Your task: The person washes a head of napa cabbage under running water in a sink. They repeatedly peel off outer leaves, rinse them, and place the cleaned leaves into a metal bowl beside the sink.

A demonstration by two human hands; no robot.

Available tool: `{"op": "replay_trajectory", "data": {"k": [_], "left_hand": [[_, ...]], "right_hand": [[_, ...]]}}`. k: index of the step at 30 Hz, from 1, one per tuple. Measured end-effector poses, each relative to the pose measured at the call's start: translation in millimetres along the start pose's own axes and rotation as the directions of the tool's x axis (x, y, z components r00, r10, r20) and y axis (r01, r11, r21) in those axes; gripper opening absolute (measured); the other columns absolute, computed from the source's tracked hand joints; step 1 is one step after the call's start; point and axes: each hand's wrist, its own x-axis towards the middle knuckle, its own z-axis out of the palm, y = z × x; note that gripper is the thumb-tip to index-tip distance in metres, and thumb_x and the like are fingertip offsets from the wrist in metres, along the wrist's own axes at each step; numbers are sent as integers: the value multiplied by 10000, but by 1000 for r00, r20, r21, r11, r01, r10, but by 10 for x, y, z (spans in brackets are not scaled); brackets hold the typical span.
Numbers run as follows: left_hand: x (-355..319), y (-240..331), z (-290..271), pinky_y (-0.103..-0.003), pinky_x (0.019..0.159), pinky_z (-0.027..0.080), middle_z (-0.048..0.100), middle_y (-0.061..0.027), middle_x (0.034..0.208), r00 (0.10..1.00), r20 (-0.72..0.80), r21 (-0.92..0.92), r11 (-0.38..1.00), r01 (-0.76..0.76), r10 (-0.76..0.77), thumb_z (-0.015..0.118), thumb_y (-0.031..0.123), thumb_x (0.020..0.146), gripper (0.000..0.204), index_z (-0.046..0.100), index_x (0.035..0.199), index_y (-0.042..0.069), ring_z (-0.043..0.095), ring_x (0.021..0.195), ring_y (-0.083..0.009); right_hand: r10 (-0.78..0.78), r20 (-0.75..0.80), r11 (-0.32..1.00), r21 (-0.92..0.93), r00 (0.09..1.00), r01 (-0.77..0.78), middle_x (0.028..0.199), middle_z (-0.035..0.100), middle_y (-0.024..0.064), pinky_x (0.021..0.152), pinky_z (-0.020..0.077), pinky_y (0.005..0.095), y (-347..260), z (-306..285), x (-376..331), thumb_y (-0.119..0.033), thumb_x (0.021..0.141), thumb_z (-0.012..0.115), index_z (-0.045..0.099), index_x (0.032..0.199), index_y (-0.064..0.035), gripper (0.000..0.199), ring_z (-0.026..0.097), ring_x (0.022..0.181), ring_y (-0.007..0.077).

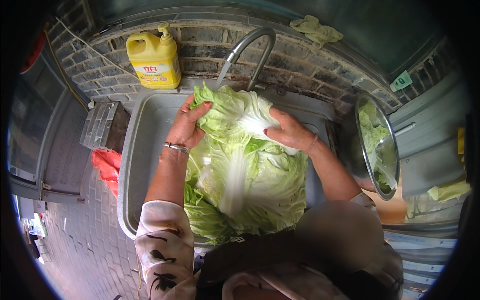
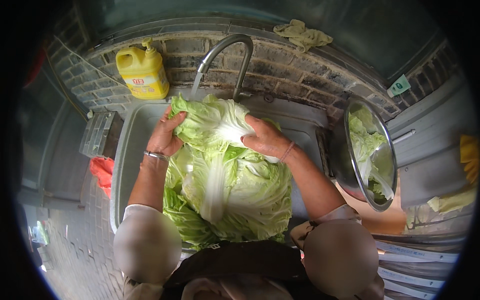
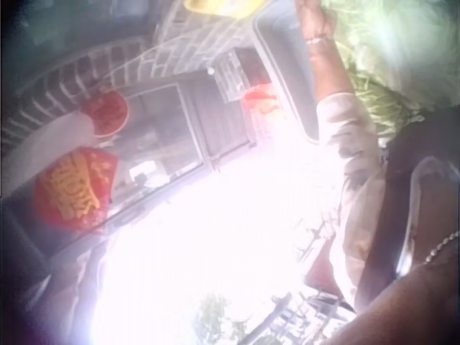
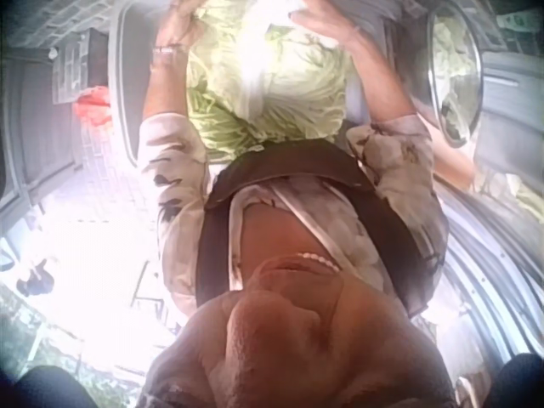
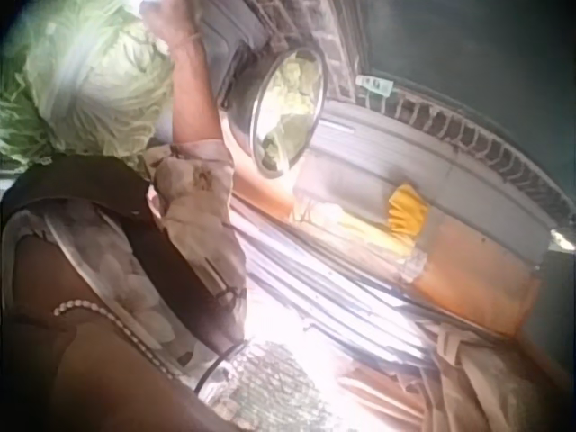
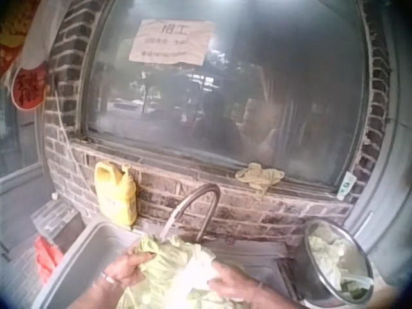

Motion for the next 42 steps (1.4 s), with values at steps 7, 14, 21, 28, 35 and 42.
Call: {"op": "replay_trajectory", "data": {"k": [7, 14, 21, 28, 35, 42], "left_hand": [[71, 136, -102, -387, 766, 531, 609, -98, 971, 986, -166, -282, 957, -69, 22, 511, 154, 890, 208, 516, 1061, 36, 611, 873, -225], [88, 285, -436, -396, 842, 469, 612, -95, 1001, 934, -355, -176, 977, -118, 49, 564, 161, 819, 231, 564, 1015, 37, 596, 891, -247], [13, 573, -538, -515, 899, 390, 604, -121, 1036, 919, -394, -209, 976, -60, -28, 513, 284, 826, 333, 563, 1023, 21, 558, 964, -312], [-85, 761, -770, -470, 838, 442, 597, -123, 944, 831, -549, -80, 995, 51, -87, 519, 247, 854, 255, 560, 993, 37, 568, 913, -269], [-255, 669, -1141, -427, 845, 441, 523, -73, 1117, 882, -447, 213, 940, 265, -148, 645, 278, 800, 445, 470, 1167, 99, 542, 947, -270], [-82, 202, -247, -301, 834, 430, 581, -76, 1005, 841, 248, 924, 144, -354, 481, 728, 300, 735, 470, 567, 1106, 60, 537, 939, -155]], "right_hand": [[-119, -228, 971, -232, 966, 65, 1307, 313, 296, 1006, 309, 373, -131, 269, -43, -214, 654, 720, 163, 1337, 71, 926, 349, 1220, 383], [-372, -218, 892, -352, 902, 283, 1174, 402, 207, 852, 434, 362, -365, 249, 98, -168, 705, 632, 335, 1299, -28, 679, 495, 1038, 362], [-135, 434, 334, 866, 891, -372, 880, 522, 26, 410, 345, 190, -123, 257, 554, -157, 788, 595, 439, 1222, -93, 466, 427, 588, 65], [76, 408, 610, 703, 910, -366, 950, 552, 102, 533, 516, 312, -254, 483, 762, -205, 803, 588, 495, 1085, -18, 351, 607, 799, 212], [-53, 548, 461, 755, 835, -467, 950, 603, 211, 569, 531, 332, -291, 183, 865, -217, 846, 509, 494, 1108, -2, 339, 620, 737, 239], [-46, 533, 479, 754, 845, -449, 922, 621, 219, 394, 429, 207, -233, 279, 795, -310, 881, 485, 530, 1087, 8, 381, 531, 510, 139]]}}
